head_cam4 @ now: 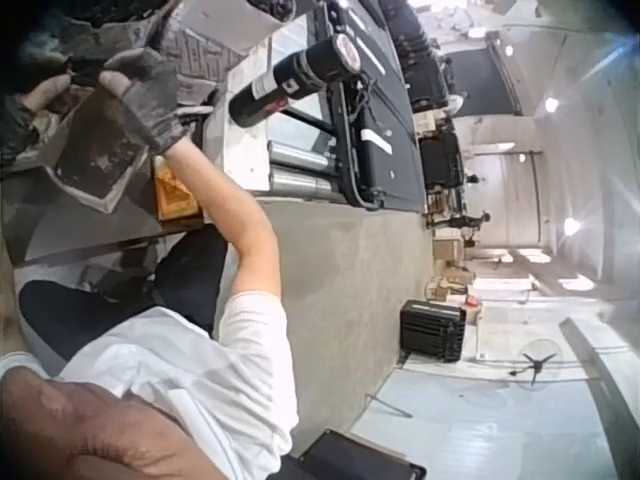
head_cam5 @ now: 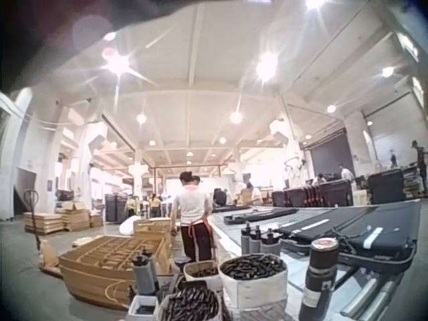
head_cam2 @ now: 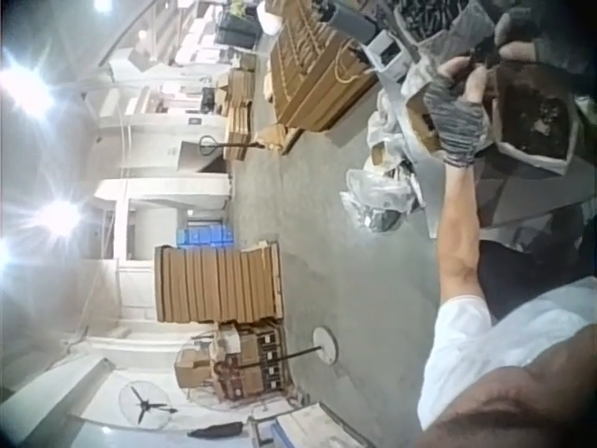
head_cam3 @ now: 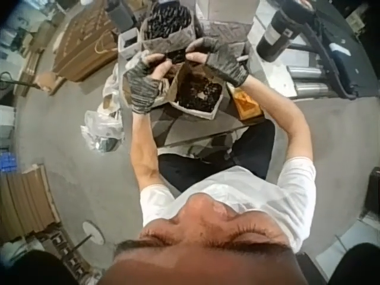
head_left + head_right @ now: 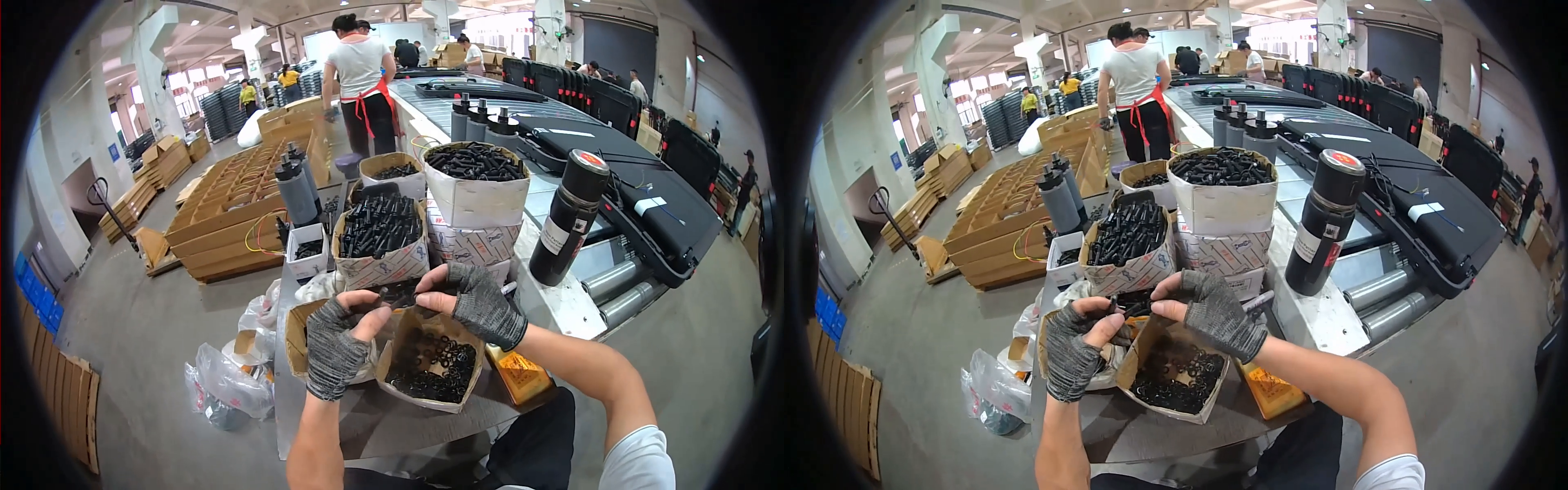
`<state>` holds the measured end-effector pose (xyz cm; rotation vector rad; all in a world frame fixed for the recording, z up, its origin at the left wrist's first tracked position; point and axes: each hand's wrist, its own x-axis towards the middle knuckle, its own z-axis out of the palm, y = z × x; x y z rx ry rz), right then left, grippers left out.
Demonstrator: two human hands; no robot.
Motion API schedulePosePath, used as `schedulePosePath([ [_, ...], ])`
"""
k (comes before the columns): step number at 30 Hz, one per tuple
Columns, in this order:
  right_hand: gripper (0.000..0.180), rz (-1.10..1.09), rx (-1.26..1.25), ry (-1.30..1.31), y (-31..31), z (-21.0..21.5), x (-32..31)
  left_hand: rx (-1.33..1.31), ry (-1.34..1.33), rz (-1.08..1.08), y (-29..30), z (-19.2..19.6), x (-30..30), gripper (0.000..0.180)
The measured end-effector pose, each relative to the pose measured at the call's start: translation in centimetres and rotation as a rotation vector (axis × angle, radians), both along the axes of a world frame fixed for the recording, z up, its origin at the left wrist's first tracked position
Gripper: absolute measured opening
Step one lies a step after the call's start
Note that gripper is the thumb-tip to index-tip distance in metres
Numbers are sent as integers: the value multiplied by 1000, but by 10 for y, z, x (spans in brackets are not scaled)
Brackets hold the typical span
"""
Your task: Moving treadmill side panels onto a conveyor belt and manually assembling small rubber rings onto plastic tubes.
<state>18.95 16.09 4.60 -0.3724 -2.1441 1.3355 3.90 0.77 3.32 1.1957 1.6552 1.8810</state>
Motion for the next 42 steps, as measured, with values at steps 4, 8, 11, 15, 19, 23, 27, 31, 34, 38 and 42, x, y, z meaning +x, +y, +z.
schedulePosePath([
  [4,20,2,-236,39,-10,3,1,52,-104,-24,1,-7,4,22],
  [8,17,-4,-295,142,-18,1,-1,108,-97,3,6,-7,11,22],
  [11,14,44,-260,261,-20,-3,-6,129,-97,82,6,-10,10,20],
  [15,11,62,-97,353,-24,-4,-12,160,-91,111,6,-9,11,19],
  [19,9,81,-30,418,-27,-4,-16,196,-257,27,7,-16,11,17],
  [23,10,28,282,406,-29,-1,-16,201,-442,-44,8,-18,14,14],
  [27,15,39,418,388,-20,6,-19,270,-459,-33,17,-25,9,12],
  [31,18,154,302,252,-15,30,-19,349,-468,-87,15,-20,6,13],
  [34,22,234,304,152,-8,27,-23,330,-455,-100,14,-20,5,16],
  [38,23,284,326,132,-2,31,-24,324,-480,-143,11,-18,9,21],
  [42,22,263,590,158,-6,40,-22,311,-505,-106,8,-14,17,28],
])
